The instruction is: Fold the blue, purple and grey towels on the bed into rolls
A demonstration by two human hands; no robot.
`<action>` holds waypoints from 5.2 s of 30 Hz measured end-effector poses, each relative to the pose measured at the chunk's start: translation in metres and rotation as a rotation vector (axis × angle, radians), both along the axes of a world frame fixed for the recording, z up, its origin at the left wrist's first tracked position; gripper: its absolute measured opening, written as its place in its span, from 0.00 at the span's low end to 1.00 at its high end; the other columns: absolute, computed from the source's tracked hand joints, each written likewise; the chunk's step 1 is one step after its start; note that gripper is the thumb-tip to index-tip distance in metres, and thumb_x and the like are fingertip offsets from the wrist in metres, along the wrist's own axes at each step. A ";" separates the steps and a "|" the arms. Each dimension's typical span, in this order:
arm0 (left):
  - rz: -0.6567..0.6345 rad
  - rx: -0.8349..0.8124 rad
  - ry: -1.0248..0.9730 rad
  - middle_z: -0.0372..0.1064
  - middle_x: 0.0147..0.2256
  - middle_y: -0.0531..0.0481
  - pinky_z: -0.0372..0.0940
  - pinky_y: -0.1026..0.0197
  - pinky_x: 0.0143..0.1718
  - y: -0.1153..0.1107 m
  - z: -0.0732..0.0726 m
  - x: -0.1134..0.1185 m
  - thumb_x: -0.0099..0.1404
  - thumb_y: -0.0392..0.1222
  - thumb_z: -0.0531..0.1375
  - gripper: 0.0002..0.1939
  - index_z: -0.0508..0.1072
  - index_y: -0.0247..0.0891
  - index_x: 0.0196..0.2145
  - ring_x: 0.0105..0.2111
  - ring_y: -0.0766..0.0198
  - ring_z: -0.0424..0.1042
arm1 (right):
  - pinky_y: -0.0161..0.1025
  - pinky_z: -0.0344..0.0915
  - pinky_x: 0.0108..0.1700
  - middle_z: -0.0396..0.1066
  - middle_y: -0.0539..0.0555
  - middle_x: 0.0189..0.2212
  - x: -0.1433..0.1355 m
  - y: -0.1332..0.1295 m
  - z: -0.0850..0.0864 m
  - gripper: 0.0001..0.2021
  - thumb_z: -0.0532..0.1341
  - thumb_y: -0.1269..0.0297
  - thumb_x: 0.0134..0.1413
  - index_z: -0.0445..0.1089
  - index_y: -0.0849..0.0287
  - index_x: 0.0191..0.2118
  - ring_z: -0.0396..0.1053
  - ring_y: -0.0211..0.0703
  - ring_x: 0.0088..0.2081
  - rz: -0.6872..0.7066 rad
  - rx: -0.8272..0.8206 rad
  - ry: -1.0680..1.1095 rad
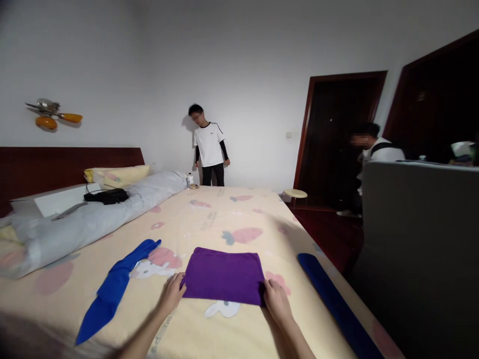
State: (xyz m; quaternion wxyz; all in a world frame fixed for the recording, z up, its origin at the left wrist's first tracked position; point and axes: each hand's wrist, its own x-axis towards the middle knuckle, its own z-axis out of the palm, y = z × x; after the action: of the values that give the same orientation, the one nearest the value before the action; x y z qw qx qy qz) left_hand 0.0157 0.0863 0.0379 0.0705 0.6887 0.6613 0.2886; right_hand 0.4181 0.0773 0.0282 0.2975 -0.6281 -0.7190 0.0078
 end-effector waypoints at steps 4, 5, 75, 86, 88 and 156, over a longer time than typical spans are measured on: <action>-0.023 0.129 0.110 0.67 0.57 0.42 0.59 0.48 0.58 -0.010 -0.006 0.026 0.66 0.31 0.47 0.25 0.66 0.41 0.59 0.57 0.53 0.65 | 0.53 0.61 0.57 0.71 0.63 0.53 -0.040 -0.009 -0.002 0.26 0.46 0.75 0.53 0.71 0.60 0.53 0.67 0.55 0.55 0.001 0.065 -0.054; -0.106 0.149 0.151 0.64 0.60 0.44 0.58 0.50 0.59 -0.012 -0.007 0.038 0.67 0.33 0.47 0.27 0.62 0.43 0.62 0.60 0.55 0.62 | 0.53 0.59 0.59 0.68 0.60 0.57 -0.055 -0.011 -0.001 0.26 0.46 0.74 0.55 0.68 0.58 0.57 0.64 0.54 0.58 0.070 0.071 -0.076; -0.638 -0.012 0.407 0.39 0.70 0.50 0.44 0.45 0.66 -0.032 -0.003 0.049 0.70 0.47 0.52 0.37 0.36 0.51 0.69 0.68 0.55 0.44 | 0.58 0.50 0.65 0.46 0.56 0.68 -0.066 -0.031 0.000 0.29 0.50 0.50 0.64 0.45 0.46 0.68 0.49 0.53 0.67 0.499 -0.087 -0.229; -0.557 0.119 0.489 0.54 0.66 0.49 0.52 0.51 0.63 -0.032 -0.011 -0.039 0.68 0.35 0.51 0.32 0.50 0.49 0.67 0.64 0.59 0.55 | 0.55 0.57 0.60 0.53 0.57 0.66 0.013 -0.042 -0.022 0.29 0.50 0.65 0.61 0.49 0.50 0.68 0.54 0.50 0.65 0.342 0.021 -0.310; -0.548 0.165 0.485 0.59 0.63 0.48 0.56 0.52 0.61 -0.032 -0.015 -0.041 0.65 0.31 0.50 0.32 0.55 0.45 0.65 0.63 0.59 0.58 | 0.54 0.59 0.57 0.58 0.60 0.64 0.010 -0.040 -0.025 0.27 0.51 0.67 0.60 0.55 0.53 0.65 0.59 0.52 0.63 0.312 0.101 -0.308; -0.349 0.060 0.167 0.68 0.57 0.42 0.55 0.46 0.60 -0.024 -0.002 0.001 0.56 0.29 0.56 0.28 0.70 0.40 0.55 0.58 0.52 0.65 | 0.37 0.64 0.37 0.75 0.53 0.32 -0.010 -0.018 0.168 0.11 0.57 0.67 0.52 0.70 0.58 0.41 0.71 0.42 0.33 0.361 -0.015 -0.105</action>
State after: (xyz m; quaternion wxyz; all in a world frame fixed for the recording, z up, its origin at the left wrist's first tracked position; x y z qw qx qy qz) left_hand 0.0167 0.0625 0.0360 0.0435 0.8163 0.5265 0.2335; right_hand 0.4079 0.0594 0.1961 0.2489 -0.4905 -0.8345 0.0335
